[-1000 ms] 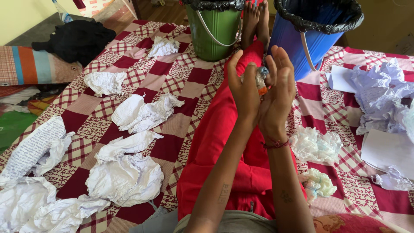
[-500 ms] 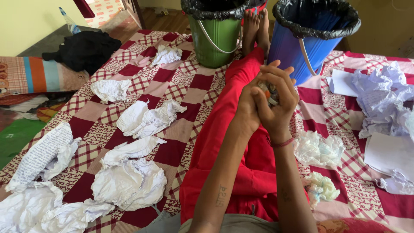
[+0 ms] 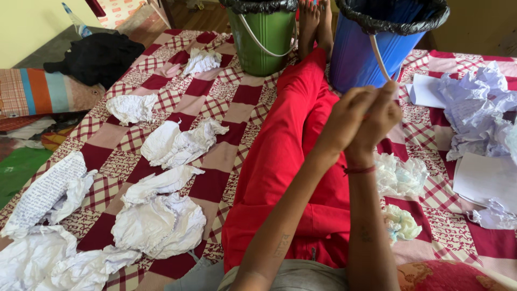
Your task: The person balls up pieces of paper and plastic sheets by hand while sitting on a bed. They crumble the items one at a time before setting them aside.
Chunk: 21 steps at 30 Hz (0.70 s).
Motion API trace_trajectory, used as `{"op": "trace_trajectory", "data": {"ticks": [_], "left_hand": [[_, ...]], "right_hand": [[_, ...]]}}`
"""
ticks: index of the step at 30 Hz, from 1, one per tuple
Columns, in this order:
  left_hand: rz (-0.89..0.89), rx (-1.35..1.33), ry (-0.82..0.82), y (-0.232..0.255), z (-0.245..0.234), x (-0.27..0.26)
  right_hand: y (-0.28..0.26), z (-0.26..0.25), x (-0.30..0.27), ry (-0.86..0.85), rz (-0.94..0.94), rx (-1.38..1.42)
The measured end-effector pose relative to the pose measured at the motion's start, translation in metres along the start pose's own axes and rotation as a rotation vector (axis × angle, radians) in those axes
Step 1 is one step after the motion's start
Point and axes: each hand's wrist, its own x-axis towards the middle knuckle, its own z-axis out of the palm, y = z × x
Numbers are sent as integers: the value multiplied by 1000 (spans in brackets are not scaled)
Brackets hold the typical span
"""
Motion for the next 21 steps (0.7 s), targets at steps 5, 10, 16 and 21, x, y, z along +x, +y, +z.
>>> {"op": "trace_trajectory", "data": {"ticks": [5, 10, 16, 21], "left_hand": [[40, 27, -66, 3, 8, -3], [92, -17, 27, 22, -4, 0], [-40, -174, -46, 42, -37, 2], [-47, -226, -134, 53, -41, -4]], "right_hand": [[1, -18, 7, -201, 38, 331], [-18, -2, 5, -387, 53, 347], [-38, 20, -13, -329, 156, 417], [-22, 22, -19, -218, -21, 376]]}}
